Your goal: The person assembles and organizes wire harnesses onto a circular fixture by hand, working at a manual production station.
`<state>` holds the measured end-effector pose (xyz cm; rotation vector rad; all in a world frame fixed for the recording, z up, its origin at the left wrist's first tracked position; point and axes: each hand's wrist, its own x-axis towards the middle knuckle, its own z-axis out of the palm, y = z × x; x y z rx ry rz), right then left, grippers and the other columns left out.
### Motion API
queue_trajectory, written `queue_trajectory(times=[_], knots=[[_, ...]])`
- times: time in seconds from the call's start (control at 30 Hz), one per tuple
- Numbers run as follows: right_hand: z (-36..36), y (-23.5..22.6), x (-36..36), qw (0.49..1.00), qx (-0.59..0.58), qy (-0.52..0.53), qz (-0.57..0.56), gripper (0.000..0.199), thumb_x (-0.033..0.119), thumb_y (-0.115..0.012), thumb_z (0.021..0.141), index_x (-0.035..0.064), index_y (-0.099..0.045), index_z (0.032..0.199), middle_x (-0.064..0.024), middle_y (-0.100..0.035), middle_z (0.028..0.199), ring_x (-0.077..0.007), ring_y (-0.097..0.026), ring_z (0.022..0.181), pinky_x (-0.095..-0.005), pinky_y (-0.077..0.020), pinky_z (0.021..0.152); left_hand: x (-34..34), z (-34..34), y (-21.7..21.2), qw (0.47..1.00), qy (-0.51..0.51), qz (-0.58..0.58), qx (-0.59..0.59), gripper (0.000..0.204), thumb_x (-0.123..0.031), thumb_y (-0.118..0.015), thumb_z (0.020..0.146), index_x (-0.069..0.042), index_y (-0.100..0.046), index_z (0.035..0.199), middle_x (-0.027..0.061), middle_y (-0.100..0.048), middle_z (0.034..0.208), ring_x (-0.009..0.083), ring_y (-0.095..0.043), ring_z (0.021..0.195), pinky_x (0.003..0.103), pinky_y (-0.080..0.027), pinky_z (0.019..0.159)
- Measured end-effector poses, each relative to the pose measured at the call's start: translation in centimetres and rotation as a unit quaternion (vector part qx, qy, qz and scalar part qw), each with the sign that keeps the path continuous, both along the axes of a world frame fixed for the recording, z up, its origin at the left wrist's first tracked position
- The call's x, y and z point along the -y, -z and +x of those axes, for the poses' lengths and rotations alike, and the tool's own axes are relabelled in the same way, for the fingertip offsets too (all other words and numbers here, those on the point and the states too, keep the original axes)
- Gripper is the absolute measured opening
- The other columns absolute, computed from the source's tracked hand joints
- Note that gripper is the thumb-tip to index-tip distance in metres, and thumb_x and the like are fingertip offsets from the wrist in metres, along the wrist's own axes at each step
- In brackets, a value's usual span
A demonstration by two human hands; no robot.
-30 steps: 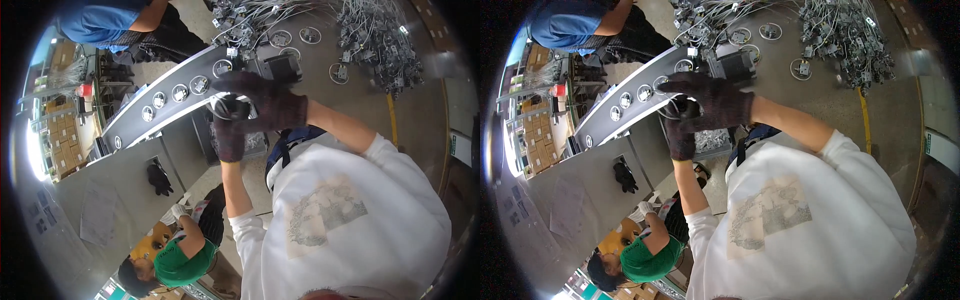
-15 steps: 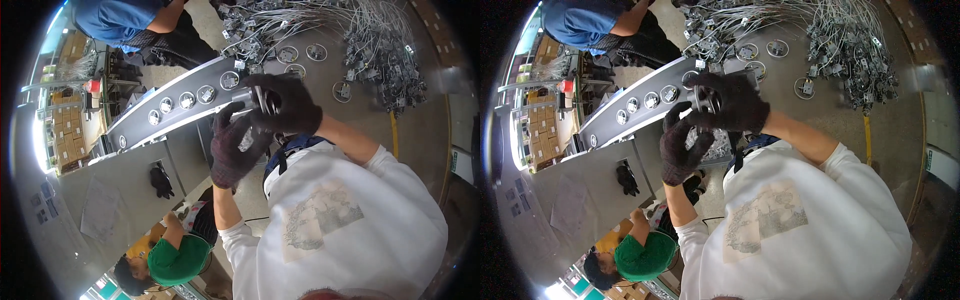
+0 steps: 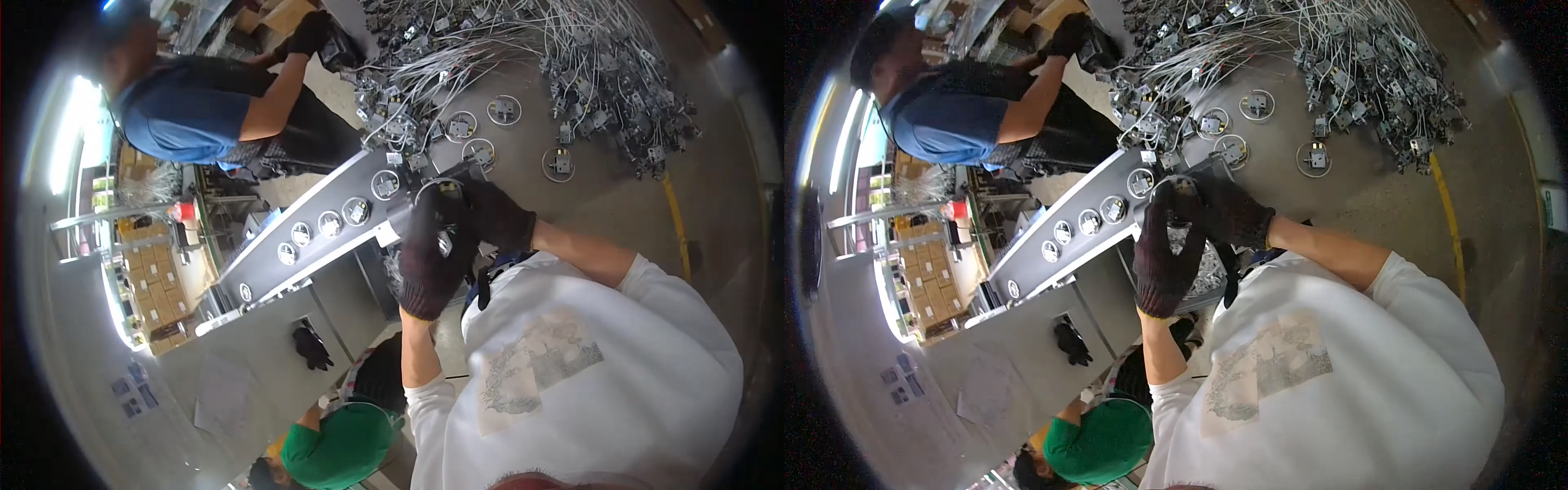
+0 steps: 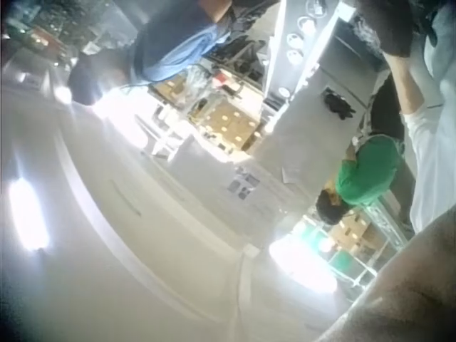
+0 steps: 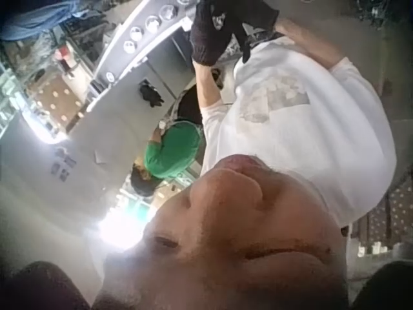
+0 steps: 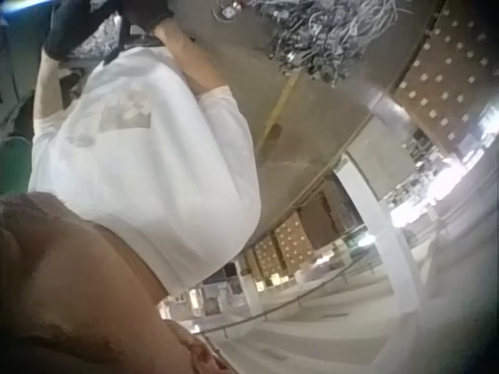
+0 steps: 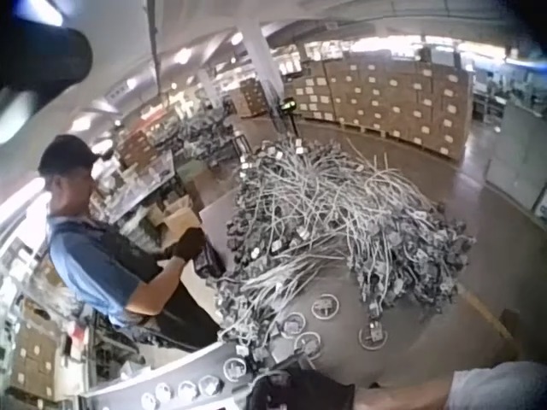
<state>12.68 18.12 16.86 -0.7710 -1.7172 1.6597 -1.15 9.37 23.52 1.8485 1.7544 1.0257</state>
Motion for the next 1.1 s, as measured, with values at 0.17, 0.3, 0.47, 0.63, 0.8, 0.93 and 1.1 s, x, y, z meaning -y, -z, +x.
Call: queue_trajectory(times=[0.17, 0.3, 0.47, 0.63, 0.8, 0.93, 1.1], knots=[[2.6, -4.0, -1.9, 0.984, 0.043, -0.021, -0.173, 0.045, 0.042, -0.061, 0.102, 0.0002, -0.063, 0.12, -0.0123, -0.074, 0.09, -0.0246, -0.067, 0.066, -0.0396, -0.0549, 0.067, 0.4, -0.3, -1.0, 0.944, -0.142, 0.022, 0.297, 0.037, -0.012, -0.054, 0.107, 0.005, -0.056, 0.139, 0.015, -0.069, 0.126, 0.0187, -0.07, 0.104, 0.034, -0.056, 0.089], [1.5, -0.3, -1.8, 0.986, -0.046, 0.039, 0.157, 0.043, 0.039, -0.065, 0.101, 0.0008, -0.064, 0.122, -0.0158, -0.073, 0.091, -0.0232, -0.071, 0.078, -0.039, -0.0562, 0.072, -1.4, 0.2, 1.0, 0.99, -0.108, -0.006, 0.085, 0.035, -0.025, -0.049, 0.112, 0.002, -0.066, 0.125, 0.0009, -0.065, 0.083, 0.0046, -0.054, 0.071, 0.024, -0.047, 0.065], [1.9, -1.8, -0.6, 0.997, -0.08, 0.007, 0.0, 0.043, 0.036, -0.064, 0.102, 0.0002, -0.063, 0.125, -0.0185, -0.073, 0.099, -0.0239, -0.072, 0.088, -0.0397, -0.0564, 0.081, -2.0, 0.1, 2.6, 0.967, -0.132, -0.085, 0.2, 0.036, 0.004, -0.064, 0.087, -0.001, -0.067, 0.122, 0.0136, -0.069, 0.11, 0.0261, -0.07, 0.098, 0.035, -0.056, 0.081], [2.8, -1.0, -1.3, 0.993, -0.092, 0.051, -0.045, 0.045, 0.037, -0.063, 0.103, 0.0002, -0.061, 0.127, -0.02, -0.072, 0.106, -0.0248, -0.072, 0.095, -0.0391, -0.0553, 0.086, -3.7, 1.2, 4.1, 0.994, -0.087, 0.012, 0.065, 0.031, -0.007, -0.067, 0.092, -0.001, -0.065, 0.123, 0.0129, -0.07, 0.106, 0.0237, -0.067, 0.092, 0.036, -0.055, 0.075], [7.1, -0.3, -4.2, 0.998, 0.048, -0.03, -0.016, 0.048, 0.046, -0.06, 0.102, 0.0017, -0.064, 0.12, -0.0193, -0.071, 0.107, -0.0311, -0.071, 0.091, -0.0428, -0.0548, 0.083, -3.5, 2.1, 5.4, 0.963, -0.12, -0.065, 0.232, 0.03, -0.027, -0.054, 0.109, -0.002, -0.065, 0.121, 0.0043, -0.066, 0.08, 0.0103, -0.061, 0.063, 0.027, -0.048, 0.057], [11.0, 5.5, -6.3, 0.975, 0.211, 0.063, 0.042, 0.048, 0.05, -0.062, 0.099, 0.003, -0.066, 0.111, -0.0154, -0.073, 0.091, -0.0298, -0.074, 0.087, -0.045, -0.0563, 0.077, -2.8, 1.9, 5.3, 0.96, -0.154, -0.067, 0.223, 0.031, -0.025, -0.055, 0.109, 0.0, -0.068, 0.123, 0.0019, -0.065, 0.076, 0.0081, -0.057, 0.062, 0.026, -0.046, 0.057], [13.1, 8.3, -7.8, 0.958, 0.269, 0.022, -0.097, 0.051, 0.055, -0.063, 0.096, 0.0055, -0.067, 0.11, -0.018, -0.074, 0.088, -0.0311, -0.075, 0.086, -0.0428, -0.0571, 0.076, -2.6, 2.5, 7.0, 0.968, -0.135, -0.092, 0.193, 0.029, -0.02, -0.057, 0.108, 0.001, -0.068, 0.123, 0.0017, -0.063, 0.076, 0.0091, -0.058, 0.062, 0.027, -0.047, 0.058]])
